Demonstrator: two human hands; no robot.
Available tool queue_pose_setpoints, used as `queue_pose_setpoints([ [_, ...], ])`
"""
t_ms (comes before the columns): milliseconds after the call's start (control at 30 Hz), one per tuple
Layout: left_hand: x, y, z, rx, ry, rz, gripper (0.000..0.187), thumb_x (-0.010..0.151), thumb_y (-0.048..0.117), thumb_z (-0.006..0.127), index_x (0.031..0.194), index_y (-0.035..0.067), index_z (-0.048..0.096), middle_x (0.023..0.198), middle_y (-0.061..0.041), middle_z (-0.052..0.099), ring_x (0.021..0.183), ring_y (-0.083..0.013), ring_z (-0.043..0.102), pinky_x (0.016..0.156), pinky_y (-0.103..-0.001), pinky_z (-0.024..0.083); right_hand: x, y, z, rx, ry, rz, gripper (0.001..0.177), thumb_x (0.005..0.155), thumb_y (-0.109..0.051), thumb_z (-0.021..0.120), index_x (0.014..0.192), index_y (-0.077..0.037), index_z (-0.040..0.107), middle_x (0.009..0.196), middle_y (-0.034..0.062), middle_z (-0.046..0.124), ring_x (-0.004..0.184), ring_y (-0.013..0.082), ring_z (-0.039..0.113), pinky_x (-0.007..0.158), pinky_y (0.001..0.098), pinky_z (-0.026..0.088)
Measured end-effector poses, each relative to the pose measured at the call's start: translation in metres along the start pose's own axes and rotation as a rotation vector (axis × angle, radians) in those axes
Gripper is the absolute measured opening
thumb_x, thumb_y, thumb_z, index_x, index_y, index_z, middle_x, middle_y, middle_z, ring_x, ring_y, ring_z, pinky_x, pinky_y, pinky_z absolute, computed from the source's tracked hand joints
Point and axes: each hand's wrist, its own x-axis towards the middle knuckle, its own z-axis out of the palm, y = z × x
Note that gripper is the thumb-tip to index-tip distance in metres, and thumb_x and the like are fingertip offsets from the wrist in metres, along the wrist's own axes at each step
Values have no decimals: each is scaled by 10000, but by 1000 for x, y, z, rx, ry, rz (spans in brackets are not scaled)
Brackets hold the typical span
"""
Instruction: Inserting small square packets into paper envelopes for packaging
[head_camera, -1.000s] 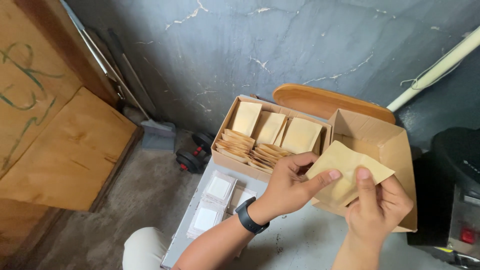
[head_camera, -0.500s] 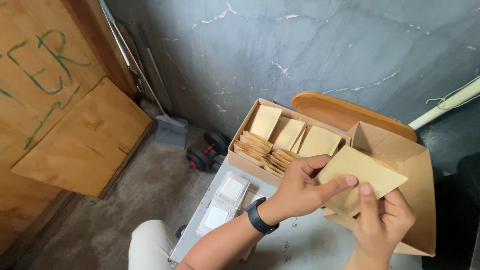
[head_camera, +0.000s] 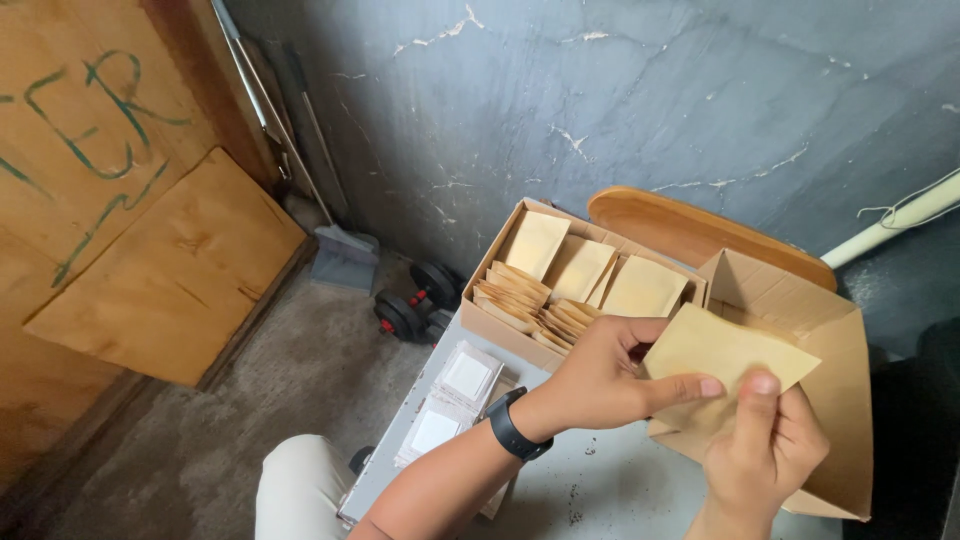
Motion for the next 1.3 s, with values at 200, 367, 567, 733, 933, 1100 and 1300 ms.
queue_pose_setpoints([
  [200, 0, 3, -3, -83, 158, 63, 243, 929, 357, 742, 1020, 131, 739, 915, 124, 664, 833, 4, 500, 701, -190, 437, 7, -45, 9, -93, -246, -111, 262, 1063, -157, 588, 1166, 59, 696, 1088, 98, 725, 995, 142, 615, 904, 302, 504],
  [367, 5, 3, -11, -168, 144, 29, 230, 933, 323, 745, 998, 102, 749, 958, 74, 715, 880, -11, 580, 748, -204, 509, 8, -51, 10, -105, -318, -150, 313, 1032, -161, 578, 1211, 76, 677, 1197, 153, 727, 1082, 185, 648, 969, 334, 515],
  [567, 4, 6, -24, -59, 28, 6, 220, 806, 328, 833, 902, 156, 736, 941, 102, 721, 871, 6, 599, 725, -180, 508, 10, -42, 3, -220, -392, -196, 277, 994, -199, 623, 1157, -6, 734, 1051, 72, 771, 920, 146, 686, 848, 299, 523],
  [733, 2, 9, -22, -72, 55, 62, 212, 820, 259, 834, 973, 128, 767, 1036, 13, 775, 956, -25, 673, 827, -203, 571, 8, -40, 6, -189, -433, -179, 293, 1002, -174, 609, 1221, -4, 703, 1161, 55, 755, 1040, 129, 667, 950, 303, 517],
  [933, 5, 8, -20, -238, 150, 5, 318, 803, 207, 836, 1079, 69, 758, 1077, -13, 758, 962, -65, 676, 836, -240, 604, 8, -46, 11, -218, -476, -28, 214, 897, -267, 698, 791, -81, 690, 480, 46, 671, 441, 106, 609, 529, 245, 479],
  [1100, 7, 4, -28, -137, 85, 33, 237, 800, 227, 849, 983, 115, 749, 992, 55, 744, 897, -14, 637, 783, -211, 585, 7, -42, 12, -205, -487, -138, 291, 909, -232, 700, 684, -75, 605, 504, -20, 603, 518, 89, 445, 546, 258, 400],
  [1300, 1, 9, -25, -162, 103, 51, 136, 842, 183, 810, 866, 88, 714, 738, 32, 698, 634, -32, 655, 583, -175, 524, 7, -41, 14, -205, -516, -161, 312, 903, -237, 702, 670, -74, 573, 514, -25, 431, 525, 107, 328, 500, 280, 333],
])
